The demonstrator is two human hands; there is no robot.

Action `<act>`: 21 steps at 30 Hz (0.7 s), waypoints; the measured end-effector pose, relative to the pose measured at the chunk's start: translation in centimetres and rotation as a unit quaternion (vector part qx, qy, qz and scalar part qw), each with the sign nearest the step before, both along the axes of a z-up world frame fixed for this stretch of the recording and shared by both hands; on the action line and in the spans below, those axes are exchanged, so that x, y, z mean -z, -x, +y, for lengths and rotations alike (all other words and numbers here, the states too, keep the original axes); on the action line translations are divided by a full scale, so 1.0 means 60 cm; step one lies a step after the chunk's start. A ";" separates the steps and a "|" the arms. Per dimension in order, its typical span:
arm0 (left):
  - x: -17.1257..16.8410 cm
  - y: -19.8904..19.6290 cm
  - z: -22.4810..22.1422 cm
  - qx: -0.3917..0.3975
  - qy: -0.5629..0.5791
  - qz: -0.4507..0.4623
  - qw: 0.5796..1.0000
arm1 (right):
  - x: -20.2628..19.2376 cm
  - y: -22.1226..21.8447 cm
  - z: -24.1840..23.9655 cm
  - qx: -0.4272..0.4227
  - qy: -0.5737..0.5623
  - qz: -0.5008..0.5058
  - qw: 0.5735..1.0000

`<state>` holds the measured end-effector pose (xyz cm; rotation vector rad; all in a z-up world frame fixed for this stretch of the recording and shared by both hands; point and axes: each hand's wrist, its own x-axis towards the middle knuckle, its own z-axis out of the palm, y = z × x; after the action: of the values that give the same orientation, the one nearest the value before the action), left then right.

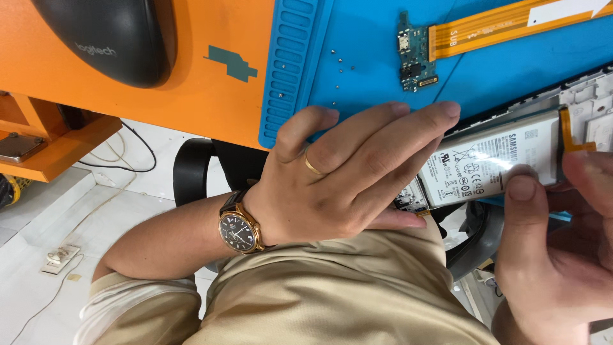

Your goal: The person peels protective pink and blue films off a Samsung phone battery. They then place the battery into the back of a disassembled smartphone and press it into place. Finally, they squeeze a small amount of adhesive from a yellow tube onto their finger.

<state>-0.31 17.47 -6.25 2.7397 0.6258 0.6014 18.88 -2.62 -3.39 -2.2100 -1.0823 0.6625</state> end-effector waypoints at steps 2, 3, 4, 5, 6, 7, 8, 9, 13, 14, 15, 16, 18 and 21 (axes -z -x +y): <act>-0.001 0.002 0.000 0.000 0.001 0.000 1.000 | 0.001 0.000 -0.002 -0.011 -0.002 0.000 1.000; -0.003 0.004 0.001 0.005 -0.001 0.012 1.000 | 0.002 0.001 -0.003 -0.008 -0.010 0.001 1.000; -0.004 0.006 0.001 0.010 -0.003 0.023 1.000 | 0.004 0.001 -0.004 -0.005 -0.019 0.002 1.000; -0.004 0.006 0.001 0.010 -0.004 0.023 1.000 | 0.003 0.000 -0.001 -0.006 -0.020 0.003 1.000; -0.003 0.006 0.000 0.008 -0.005 0.019 1.000 | 0.000 -0.001 0.001 -0.014 -0.014 0.007 1.000; -0.001 0.005 -0.001 0.006 -0.005 0.015 1.000 | -0.002 -0.003 0.003 -0.021 -0.009 0.011 1.000; -0.002 0.006 0.000 0.006 -0.005 0.015 1.000 | -0.001 -0.003 0.003 -0.021 -0.009 0.011 1.000; -0.002 0.006 0.000 0.011 0.004 0.013 1.000 | 0.001 -0.004 0.003 -0.016 -0.007 0.010 1.000; -0.003 0.006 0.003 0.023 0.009 0.010 1.000 | -0.001 -0.003 -0.001 -0.021 -0.007 0.010 1.000; -0.003 0.007 0.003 0.023 0.008 0.011 1.000 | 0.000 -0.003 0.000 -0.021 -0.009 0.010 1.000; -0.003 0.008 0.003 0.024 0.003 0.016 1.000 | 0.001 -0.003 0.000 -0.022 -0.017 0.013 1.000; -0.003 0.008 0.003 0.025 -0.002 0.020 0.999 | 0.002 -0.003 0.000 -0.022 -0.026 0.015 0.999; -0.004 0.009 0.002 0.022 -0.007 0.023 0.999 | 0.004 -0.005 -0.003 -0.027 -0.030 0.010 0.999; -0.007 0.008 0.003 0.021 -0.009 0.025 0.999 | -0.002 -0.002 0.003 -0.032 -0.025 0.004 0.999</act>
<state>-0.81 17.64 -5.81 2.7844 0.5747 0.5329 18.98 -2.45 -3.28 -2.1347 -1.1581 0.6649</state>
